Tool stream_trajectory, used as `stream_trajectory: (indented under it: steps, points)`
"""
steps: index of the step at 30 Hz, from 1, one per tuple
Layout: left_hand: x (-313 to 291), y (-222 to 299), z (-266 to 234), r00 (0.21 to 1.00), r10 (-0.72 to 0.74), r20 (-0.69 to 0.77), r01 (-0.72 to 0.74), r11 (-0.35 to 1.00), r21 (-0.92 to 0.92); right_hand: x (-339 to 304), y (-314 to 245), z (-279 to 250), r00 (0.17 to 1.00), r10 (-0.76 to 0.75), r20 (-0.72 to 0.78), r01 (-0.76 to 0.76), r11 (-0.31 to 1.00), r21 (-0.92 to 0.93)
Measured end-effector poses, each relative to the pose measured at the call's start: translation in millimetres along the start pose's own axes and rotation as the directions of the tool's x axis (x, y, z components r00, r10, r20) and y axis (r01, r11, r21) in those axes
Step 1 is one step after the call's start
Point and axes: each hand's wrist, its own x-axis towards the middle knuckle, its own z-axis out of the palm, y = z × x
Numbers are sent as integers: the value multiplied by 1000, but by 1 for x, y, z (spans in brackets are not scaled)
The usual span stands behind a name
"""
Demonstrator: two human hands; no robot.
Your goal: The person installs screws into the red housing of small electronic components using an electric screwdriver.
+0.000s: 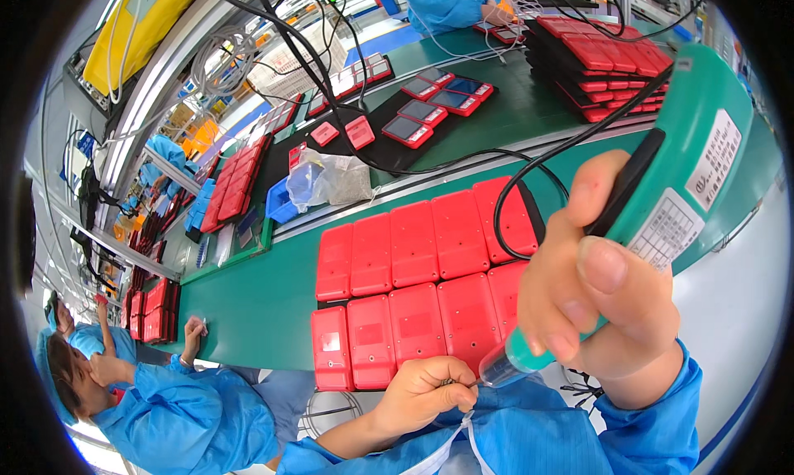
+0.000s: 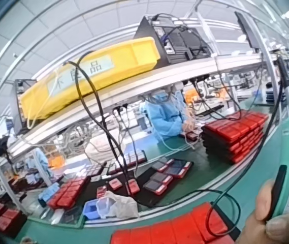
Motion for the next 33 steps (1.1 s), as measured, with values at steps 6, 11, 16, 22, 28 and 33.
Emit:
stream_trajectory:
  steps: [6,11,16,22,28,33]
  points:
    - [6,7,9,992,14,-126,29,941,338,10,-5,4,985,147,88,-141,987,-69]
    - [11,2,10,979,73,-188,15,903,429,11,-12,6,983,173,70,-161,976,-146]
    - [11,-6,10,967,42,-253,-13,993,115,6,-5,1,993,109,54,-99,983,-155]
    - [14,6,4,952,-36,-304,-79,930,-358,9,-15,-19,975,-154,162,190,952,-240]
    - [11,13,1,928,-184,-325,-49,802,-595,6,7,-36,951,-273,143,308,858,-412]
    - [11,14,1,928,-195,-317,-39,795,-605,12,8,-34,972,-168,162,227,844,-485]
